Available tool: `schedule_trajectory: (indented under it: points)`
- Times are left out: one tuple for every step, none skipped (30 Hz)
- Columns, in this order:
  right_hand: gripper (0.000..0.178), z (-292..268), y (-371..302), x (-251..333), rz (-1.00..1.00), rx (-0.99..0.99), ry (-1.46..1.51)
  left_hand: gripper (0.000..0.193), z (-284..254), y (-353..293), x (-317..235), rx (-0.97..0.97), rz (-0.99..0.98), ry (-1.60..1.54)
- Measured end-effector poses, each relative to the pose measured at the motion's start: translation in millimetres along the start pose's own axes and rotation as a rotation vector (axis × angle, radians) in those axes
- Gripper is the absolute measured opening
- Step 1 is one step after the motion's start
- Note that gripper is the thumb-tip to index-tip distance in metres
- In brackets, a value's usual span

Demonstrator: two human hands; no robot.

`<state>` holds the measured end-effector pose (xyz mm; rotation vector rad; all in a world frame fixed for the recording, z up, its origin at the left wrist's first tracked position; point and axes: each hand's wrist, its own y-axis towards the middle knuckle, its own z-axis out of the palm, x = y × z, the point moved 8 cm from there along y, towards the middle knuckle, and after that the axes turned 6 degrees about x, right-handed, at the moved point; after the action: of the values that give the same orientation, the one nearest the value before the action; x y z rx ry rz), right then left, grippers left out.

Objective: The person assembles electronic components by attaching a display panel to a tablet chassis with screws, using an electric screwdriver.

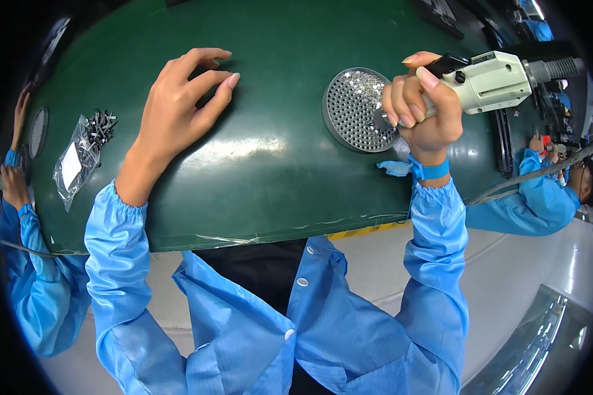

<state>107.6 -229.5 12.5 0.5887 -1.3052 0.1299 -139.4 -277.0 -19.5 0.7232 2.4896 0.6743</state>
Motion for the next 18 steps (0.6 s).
schedule_trajectory:
  points:
    - [0.030,-1.0,0.2,-1.3,0.006,0.006,-0.003,0.010,1.6,-1.2,1.1,-0.006,0.006,0.001]
    - [0.031,-1.6,0.8,-1.0,0.000,0.008,0.013,0.010,0.9,-1.0,2.1,-0.005,0.002,-0.002]
    - [0.031,-2.0,1.5,-0.5,-0.007,0.010,0.029,0.010,-0.1,-0.1,1.8,-0.005,0.007,-0.008]
    - [0.031,-2.0,2.4,-0.7,-0.003,0.010,0.029,0.010,-1.5,0.6,1.4,-0.005,0.014,-0.014]
    - [0.031,-1.9,2.0,-2.4,-0.015,0.034,0.035,0.010,0.0,-0.7,1.8,-0.008,0.012,-0.014]
    - [0.031,-1.3,1.5,-3.5,-0.028,0.056,0.042,0.010,1.4,-1.9,1.6,-0.010,0.018,-0.018]
    - [0.031,-1.8,1.0,-4.9,-0.030,0.059,0.040,0.010,2.6,-2.5,1.3,-0.011,0.024,-0.022]
    - [0.031,-1.0,2.0,-4.2,-0.025,0.066,0.049,0.010,0.6,-1.2,1.0,-0.011,0.021,-0.022]
    - [0.031,0.1,3.1,-3.2,-0.022,0.073,0.058,0.011,-2.3,0.6,-1.1,-0.020,0.039,-0.026]
    - [0.031,1.2,4.1,-1.5,-0.021,0.074,0.059,0.012,-4.9,2.6,-3.8,-0.029,0.057,-0.029]
    - [0.031,4.2,3.1,-2.5,-0.028,0.084,0.078,0.014,-3.6,1.5,-8.9,-0.038,0.086,-0.060]
    - [0.031,7.5,2.1,-3.1,-0.036,0.095,0.097,0.015,-0.6,1.3,-16.4,-0.046,0.115,-0.090]
    - [0.031,9.2,1.1,-3.9,-0.033,0.096,0.103,0.017,4.2,1.5,-24.6,-0.043,0.107,-0.173]
    - [0.032,13.3,3.4,2.2,-0.060,0.131,0.122,0.023,5.4,4.3,-35.7,-0.013,0.093,-0.246]
    - [0.033,17.5,5.2,8.4,-0.091,0.166,0.136,0.024,9.7,7.9,-46.0,-0.001,0.096,-0.314]
    - [0.033,21.7,8.7,13.1,-0.095,0.170,0.138,0.026,14.6,11.0,-55.3,0.011,0.098,-0.381]
    - [0.033,29.7,11.9,18.2,-0.121,0.203,0.166,0.027,20.3,11.5,-62.0,0.021,0.087,-0.426]
    - [0.034,38.2,14.9,22.9,-0.145,0.238,0.195,0.028,24.4,11.4,-66.9,0.031,0.072,-0.471]
